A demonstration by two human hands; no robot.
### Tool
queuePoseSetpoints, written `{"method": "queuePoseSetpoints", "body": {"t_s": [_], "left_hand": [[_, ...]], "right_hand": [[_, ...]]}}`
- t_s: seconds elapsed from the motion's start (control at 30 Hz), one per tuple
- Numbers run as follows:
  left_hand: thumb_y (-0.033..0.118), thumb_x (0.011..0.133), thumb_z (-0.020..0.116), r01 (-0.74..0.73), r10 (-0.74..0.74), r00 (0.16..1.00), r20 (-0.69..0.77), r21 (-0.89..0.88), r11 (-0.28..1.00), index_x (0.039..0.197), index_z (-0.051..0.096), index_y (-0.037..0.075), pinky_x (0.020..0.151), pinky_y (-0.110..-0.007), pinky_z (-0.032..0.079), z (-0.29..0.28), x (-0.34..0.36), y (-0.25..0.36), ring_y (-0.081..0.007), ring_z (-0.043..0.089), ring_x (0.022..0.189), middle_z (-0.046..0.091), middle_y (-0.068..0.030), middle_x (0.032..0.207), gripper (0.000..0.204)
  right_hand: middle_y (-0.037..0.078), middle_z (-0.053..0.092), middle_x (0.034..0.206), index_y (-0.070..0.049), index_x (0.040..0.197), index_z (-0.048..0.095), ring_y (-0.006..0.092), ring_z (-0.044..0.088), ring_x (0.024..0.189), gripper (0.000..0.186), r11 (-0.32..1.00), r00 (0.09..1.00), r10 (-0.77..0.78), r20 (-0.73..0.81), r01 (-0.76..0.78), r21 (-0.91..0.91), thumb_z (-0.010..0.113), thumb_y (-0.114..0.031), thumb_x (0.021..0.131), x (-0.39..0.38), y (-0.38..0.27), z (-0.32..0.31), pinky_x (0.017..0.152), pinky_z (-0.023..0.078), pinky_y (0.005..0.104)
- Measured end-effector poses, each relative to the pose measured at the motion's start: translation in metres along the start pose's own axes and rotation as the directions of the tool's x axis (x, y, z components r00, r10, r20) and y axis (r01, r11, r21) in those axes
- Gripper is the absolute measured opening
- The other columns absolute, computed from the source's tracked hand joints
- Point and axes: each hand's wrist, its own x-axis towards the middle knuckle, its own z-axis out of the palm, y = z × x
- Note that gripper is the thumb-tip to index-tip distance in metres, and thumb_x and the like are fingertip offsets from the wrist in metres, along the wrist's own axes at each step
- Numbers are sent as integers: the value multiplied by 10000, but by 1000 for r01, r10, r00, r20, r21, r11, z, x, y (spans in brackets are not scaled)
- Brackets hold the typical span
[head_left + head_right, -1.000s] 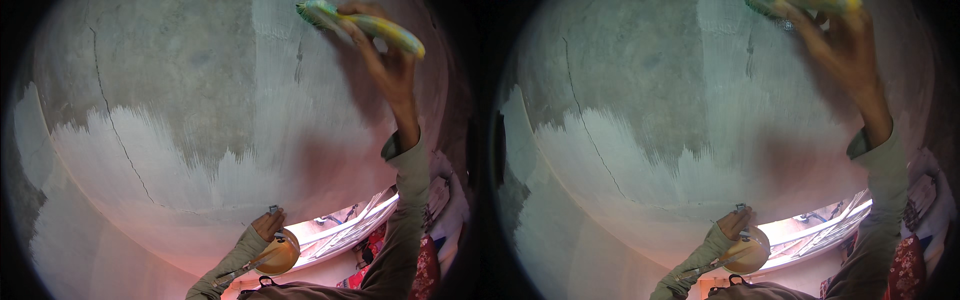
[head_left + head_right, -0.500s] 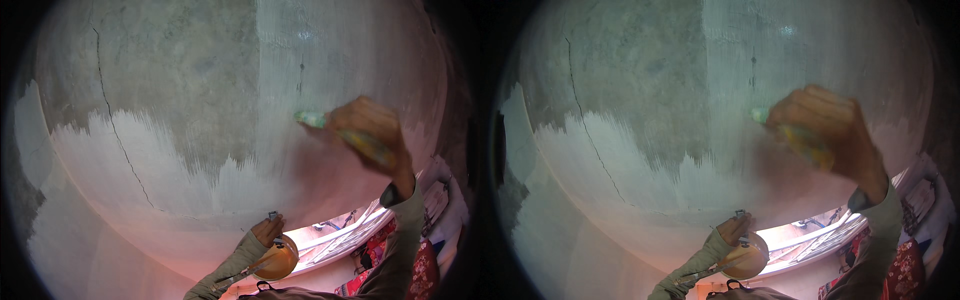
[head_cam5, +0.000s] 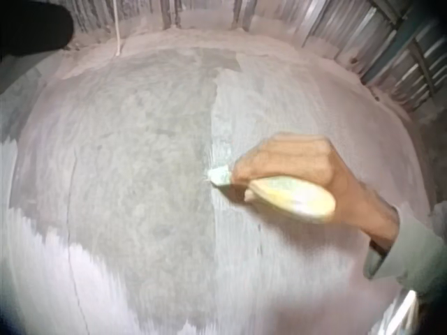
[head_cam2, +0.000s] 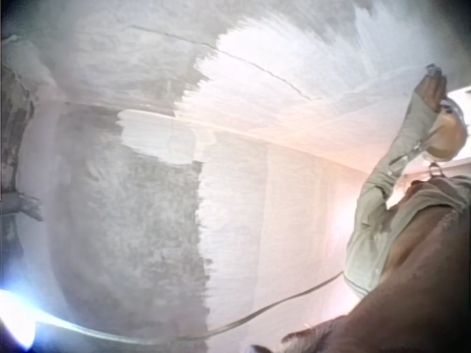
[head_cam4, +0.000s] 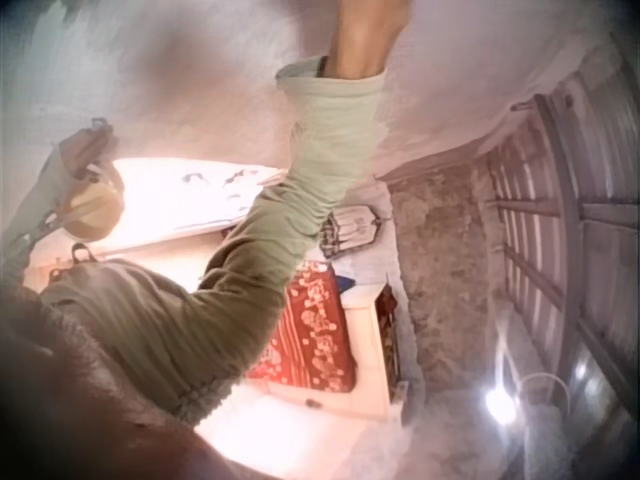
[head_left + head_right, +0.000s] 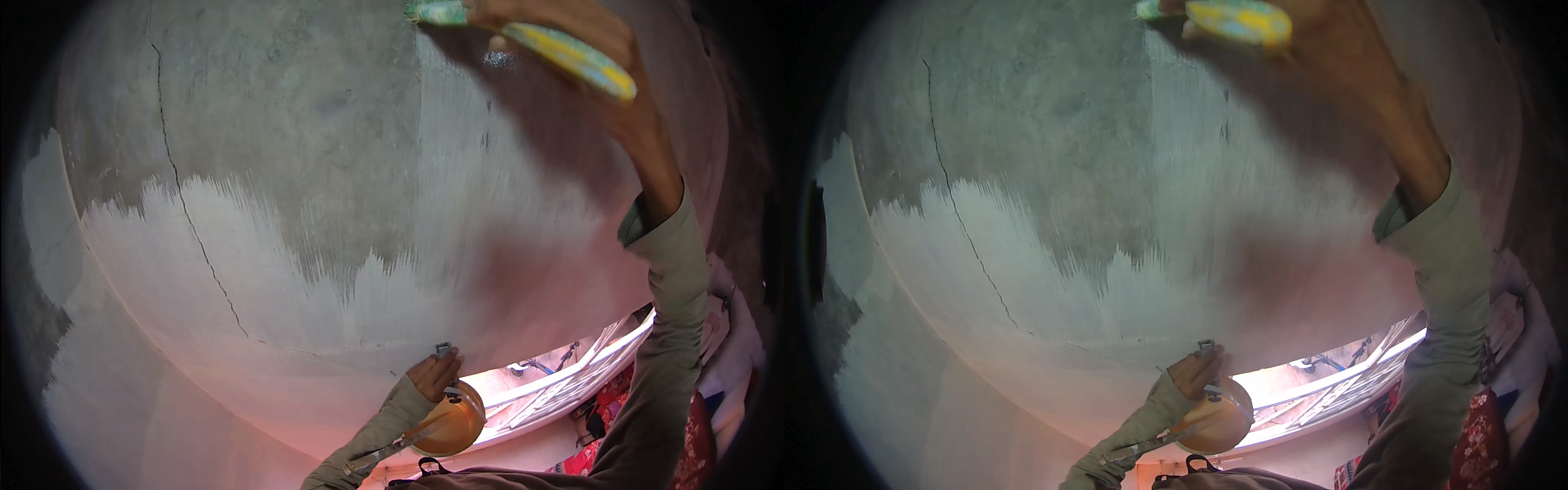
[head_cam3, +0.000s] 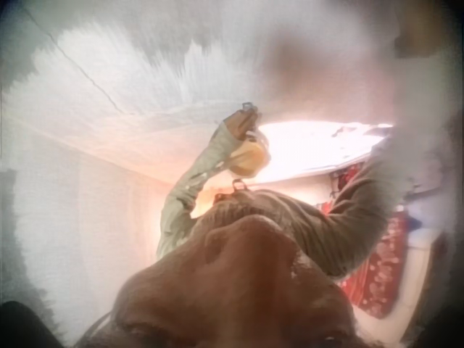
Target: The person paints a ceiling with white paint using a brush and a small container. They repeatedly dip the brush into the container and apply paint in vertical strokes across the ceiling surface.
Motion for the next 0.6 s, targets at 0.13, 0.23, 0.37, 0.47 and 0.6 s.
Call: {"method": "queuePoseSetpoints", "body": {"t_s": [0.13,0.23,0.37,0.47,0.6], "left_hand": [[61,747,738,-13,13,1000,-20,-10,1000,1341,591,7,810,-408,571,6,1,-3,-316,646,929,580,-161,1406,614],[52,790,732,-30,30,999,-15,24,999,1256,629,-25,778,-396,576,4,2,-1,-303,656,906,596,-188,1358,482],[70,759,732,-23,23,1000,-11,10,1000,1327,598,8,799,-405,568,8,-2,-5,-312,645,914,573,-159,1415,587],[59,755,730,-1,1,1000,3,6,1000,1321,600,2,796,-409,567,4,-2,-3,-319,642,907,569,-160,1422,584],[60,746,738,-7,7,1000,22,1,1000,1304,607,-3,788,-409,565,1,1,-1,-317,638,893,570,-159,1421,577]], "right_hand": [[53,746,986,-82,998,737,226,674,763,257,992,991,122,51,-120,-47,788,-67,746,-36,-42,3,635,550,332],[21,751,981,-128,996,745,200,677,764,263,975,963,221,153,-214,-64,773,-122,735,-68,-85,2,629,555,321],[17,744,1000,-128,998,750,205,683,771,234,930,896,303,324,-353,106,775,-165,768,-95,-121,-8,628,553,319],[24,740,1030,-110,1006,746,213,695,800,198,886,883,346,319,-419,200,774,-143,813,-94,-115,-10,643,557,318],[71,751,1030,-64,1024,742,242,716,835,139,726,832,525,178,-547,416,754,-85,887,-61,-62,-10,705,572,316]]}}
